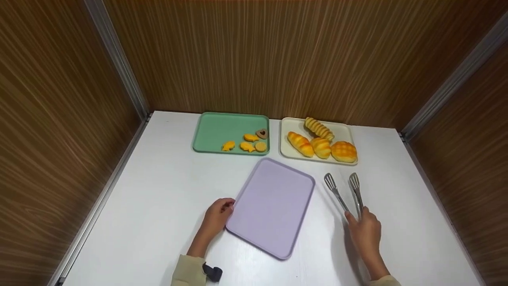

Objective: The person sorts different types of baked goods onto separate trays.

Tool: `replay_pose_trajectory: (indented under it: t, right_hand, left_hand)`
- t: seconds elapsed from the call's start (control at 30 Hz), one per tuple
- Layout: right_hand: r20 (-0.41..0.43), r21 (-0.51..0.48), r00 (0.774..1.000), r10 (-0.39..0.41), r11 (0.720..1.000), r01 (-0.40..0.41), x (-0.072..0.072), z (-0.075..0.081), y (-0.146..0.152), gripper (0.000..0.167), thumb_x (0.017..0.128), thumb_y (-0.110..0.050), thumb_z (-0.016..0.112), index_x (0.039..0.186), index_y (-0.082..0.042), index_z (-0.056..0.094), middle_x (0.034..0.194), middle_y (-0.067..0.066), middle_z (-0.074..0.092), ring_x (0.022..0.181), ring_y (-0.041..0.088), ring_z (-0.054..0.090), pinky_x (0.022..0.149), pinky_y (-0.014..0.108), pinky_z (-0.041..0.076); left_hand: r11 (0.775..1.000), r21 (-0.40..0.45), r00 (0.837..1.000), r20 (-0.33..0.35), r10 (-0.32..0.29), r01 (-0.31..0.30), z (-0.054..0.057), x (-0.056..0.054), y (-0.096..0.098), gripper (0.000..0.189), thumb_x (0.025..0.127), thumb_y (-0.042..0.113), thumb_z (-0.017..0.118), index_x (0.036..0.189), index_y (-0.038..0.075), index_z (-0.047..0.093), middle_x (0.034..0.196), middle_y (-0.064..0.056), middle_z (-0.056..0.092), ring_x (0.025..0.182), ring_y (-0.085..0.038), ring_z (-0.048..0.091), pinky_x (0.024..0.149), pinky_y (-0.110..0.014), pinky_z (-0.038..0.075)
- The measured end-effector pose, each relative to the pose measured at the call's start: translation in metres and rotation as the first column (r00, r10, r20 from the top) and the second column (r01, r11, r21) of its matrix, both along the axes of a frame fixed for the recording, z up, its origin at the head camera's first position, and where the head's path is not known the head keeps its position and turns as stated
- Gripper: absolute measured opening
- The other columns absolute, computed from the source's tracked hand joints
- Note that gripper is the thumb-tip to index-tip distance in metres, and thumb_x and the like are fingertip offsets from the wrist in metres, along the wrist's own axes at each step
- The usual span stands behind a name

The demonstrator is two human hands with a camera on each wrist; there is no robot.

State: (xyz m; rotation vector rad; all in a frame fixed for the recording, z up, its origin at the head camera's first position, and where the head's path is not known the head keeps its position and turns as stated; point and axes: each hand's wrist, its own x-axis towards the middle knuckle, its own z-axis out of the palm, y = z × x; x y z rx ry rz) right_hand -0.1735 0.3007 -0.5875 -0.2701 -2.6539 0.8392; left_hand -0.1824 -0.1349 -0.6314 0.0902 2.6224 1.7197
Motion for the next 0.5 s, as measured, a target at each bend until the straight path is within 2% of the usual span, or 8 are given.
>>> replay_pose_trajectory:
  t: [0.23,0.5]
  right_hand:
    - [0.047,0.034,0.999,-0.001,0.999,-0.001,-0.0002,-0.0059,-0.0016,0.055,0.091,-0.019,0.072,0.116,0.027,0.055,0.097,0.046,0.06,0.094,0.062,0.06,0.079,0.066,0.046]
    - [0.15,0.042,0.988,-0.033,0.999,0.027,-0.0029,-0.0067,-0.0005,0.067,0.093,-0.03,0.07,0.123,0.027,0.05,0.105,0.044,0.057,0.1,0.059,0.059,0.082,0.065,0.047]
  left_hand:
    - [1.0,-0.014,1.0,-0.02,0.017,-0.017,0.0016,-0.0012,0.0014,0.025,0.099,0.008,0.059,0.123,0.004,0.067,0.111,-0.01,0.066,0.101,-0.022,0.061,0.089,-0.038,0.051]
    - [1.0,-0.02,1.0,-0.016,0.014,-0.015,0.0003,0.0014,0.0032,0.026,0.1,0.009,0.058,0.123,0.005,0.067,0.112,-0.009,0.066,0.102,-0.021,0.061,0.089,-0.037,0.05]
